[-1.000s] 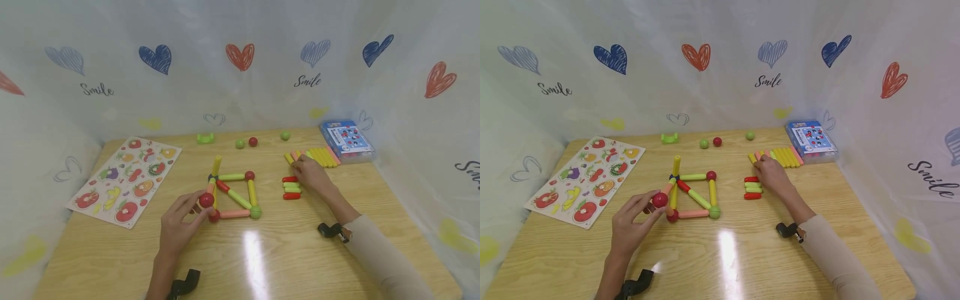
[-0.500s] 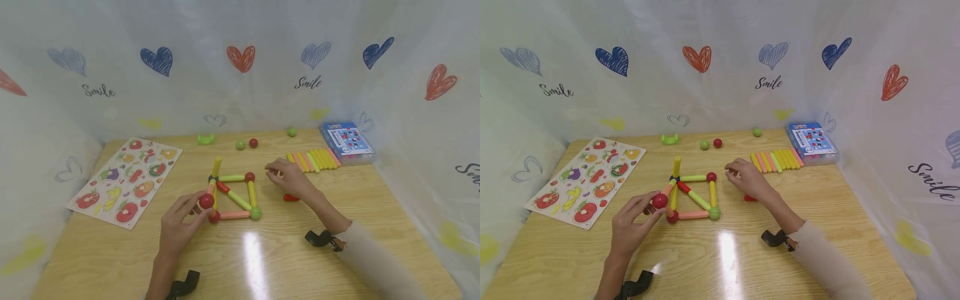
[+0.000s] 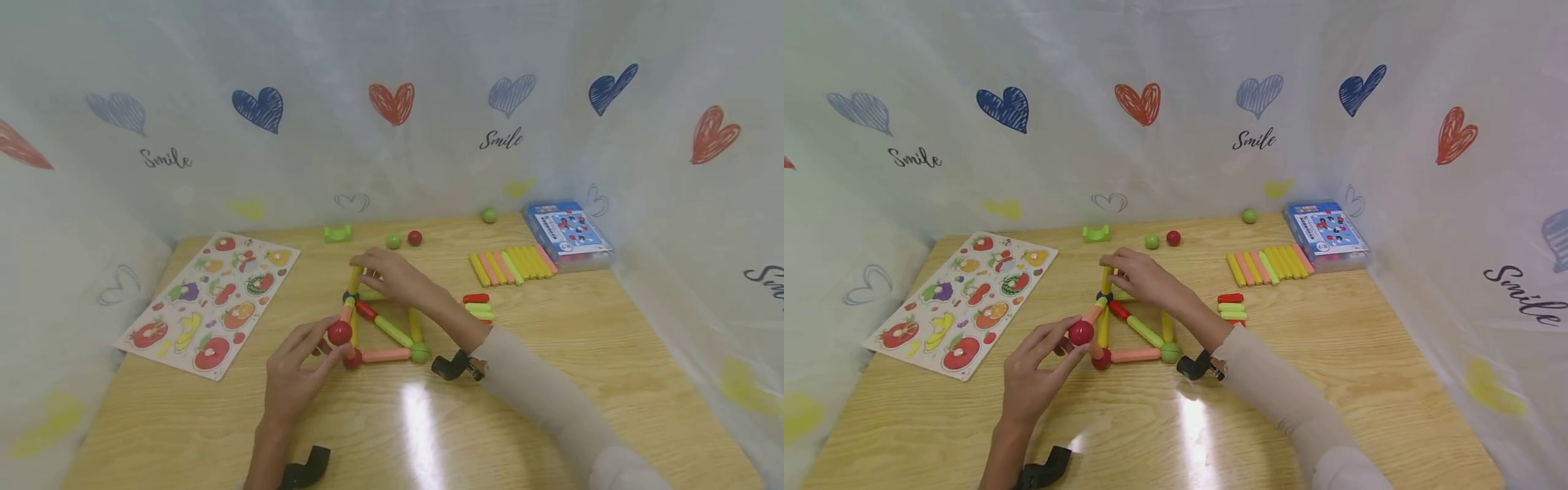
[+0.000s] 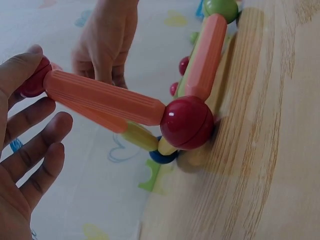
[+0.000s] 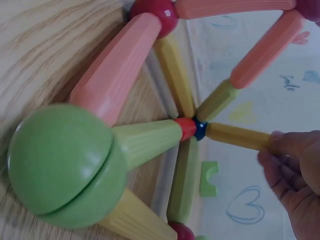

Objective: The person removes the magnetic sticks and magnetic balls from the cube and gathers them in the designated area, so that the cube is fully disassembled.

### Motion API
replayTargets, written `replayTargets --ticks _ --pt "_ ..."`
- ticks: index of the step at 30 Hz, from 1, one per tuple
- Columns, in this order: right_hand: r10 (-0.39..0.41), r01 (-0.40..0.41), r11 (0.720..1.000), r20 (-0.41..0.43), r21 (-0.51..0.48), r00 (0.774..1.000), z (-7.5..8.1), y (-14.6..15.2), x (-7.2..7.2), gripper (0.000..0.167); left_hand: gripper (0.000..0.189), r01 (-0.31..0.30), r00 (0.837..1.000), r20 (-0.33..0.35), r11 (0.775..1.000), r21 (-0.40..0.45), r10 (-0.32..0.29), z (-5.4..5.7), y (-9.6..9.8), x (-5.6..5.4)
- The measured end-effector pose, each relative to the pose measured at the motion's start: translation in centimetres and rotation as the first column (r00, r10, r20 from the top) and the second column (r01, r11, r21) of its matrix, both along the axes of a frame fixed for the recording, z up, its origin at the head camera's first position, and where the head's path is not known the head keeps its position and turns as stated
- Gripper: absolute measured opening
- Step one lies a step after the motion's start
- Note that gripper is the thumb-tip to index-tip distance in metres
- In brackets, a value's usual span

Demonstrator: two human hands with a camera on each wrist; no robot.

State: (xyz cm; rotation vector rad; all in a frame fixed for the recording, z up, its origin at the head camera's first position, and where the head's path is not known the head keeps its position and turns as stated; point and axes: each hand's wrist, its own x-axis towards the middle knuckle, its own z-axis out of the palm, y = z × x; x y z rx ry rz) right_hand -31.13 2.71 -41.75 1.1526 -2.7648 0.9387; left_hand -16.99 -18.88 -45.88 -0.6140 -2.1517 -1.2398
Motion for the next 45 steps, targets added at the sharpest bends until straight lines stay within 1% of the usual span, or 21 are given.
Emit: replayTargets --ticks 2,4,5,8,11,13,16,19,21,25,30,33,38,45 --pt "-0.027 0.028 1.000 -0.046 0.014 0.999 -0.2 0.1 -0.3 0.023 0.046 0.001 1.000 -0.027 1.000 -0.002 -0.002 0.1 0.1 -0.1" --pt "-0.081 0.082 0.996 -0.061 0.018 0.995 -0.4 0.4 -0.6 0.014 0.045 0.001 0.999 -0.050 1.000 -0.003 -0.001 0.2 0.2 -0.2" --pt "-0.112 0.113 0.993 -0.053 0.019 0.992 -0.6 0.6 -0.9 0.012 0.046 -0.003 0.998 -0.061 1.000 -0.006 0.003 0.3 0.2 -0.3" --pt "-0.204 0.204 0.979 -0.002 0.029 0.979 -1.5 1.4 -1.6 0.011 0.049 -0.013 0.997 -0.075 1.000 0.000 0.013 0.4 0.0 -0.4" --pt "-0.266 0.265 0.963 0.034 0.051 0.963 -2.5 2.3 -2.1 0.012 0.050 -0.014 0.997 -0.072 1.000 0.009 0.015 0.3 -0.1 -0.4" --pt "-0.293 0.291 0.955 0.040 0.050 0.955 -2.8 3.0 -2.1 0.014 0.050 -0.010 0.998 -0.061 1.000 0.010 0.011 0.0 -0.1 -0.4" --pt "-0.311 0.311 0.950 0.041 0.000 0.950 -2.4 4.1 -1.6 0.017 0.050 -0.009 0.999 -0.050 1.000 0.011 0.009 -0.4 0.1 -0.3" --pt "-0.325 0.325 0.945 -0.022 -0.024 0.945 -1.7 5.6 -1.0 0.022 0.050 -0.015 0.999 -0.047 1.000 0.014 0.015 -0.4 0.2 -0.3" --pt "-0.340 0.340 0.940 -0.076 -0.012 0.937 -1.5 6.8 -0.7 0.022 0.050 -0.015 0.999 -0.049 1.000 0.014 0.016 -0.3 0.2 -0.3" --pt "-0.372 0.384 0.922 -0.162 0.049 0.914 -2.1 9.7 -0.2 0.018 0.047 -0.017 0.999 -0.043 1.000 0.008 0.017 -0.2 0.1 -0.2" --pt "-0.397 0.424 0.900 -0.218 0.097 0.892 -3.7 12.9 0.4 0.019 0.048 -0.022 0.999 -0.030 1.000 -0.003 0.022 -0.1 0.1 -0.1" --pt "-0.411 0.442 0.890 -0.225 0.112 0.884 -4.3 14.2 0.7 0.021 0.051 -0.022 0.999 -0.036 1.000 -0.005 0.022 -0.1 0.1 -0.1" --pt "-0.453 0.483 0.863 -0.201 0.144 0.869 -4.5 15.3 1.2 0.022 0.048 -0.017 0.999 -0.033 1.000 -0.002 0.017 -0.3 0.1 -0.1" --pt "-0.484 0.504 0.839 -0.141 0.206 0.863 -4.6 16.1 1.4 0.016 0.049 -0.018 0.999 -0.035 1.000 -0.009 0.018 -0.2 0.1 -0.2"
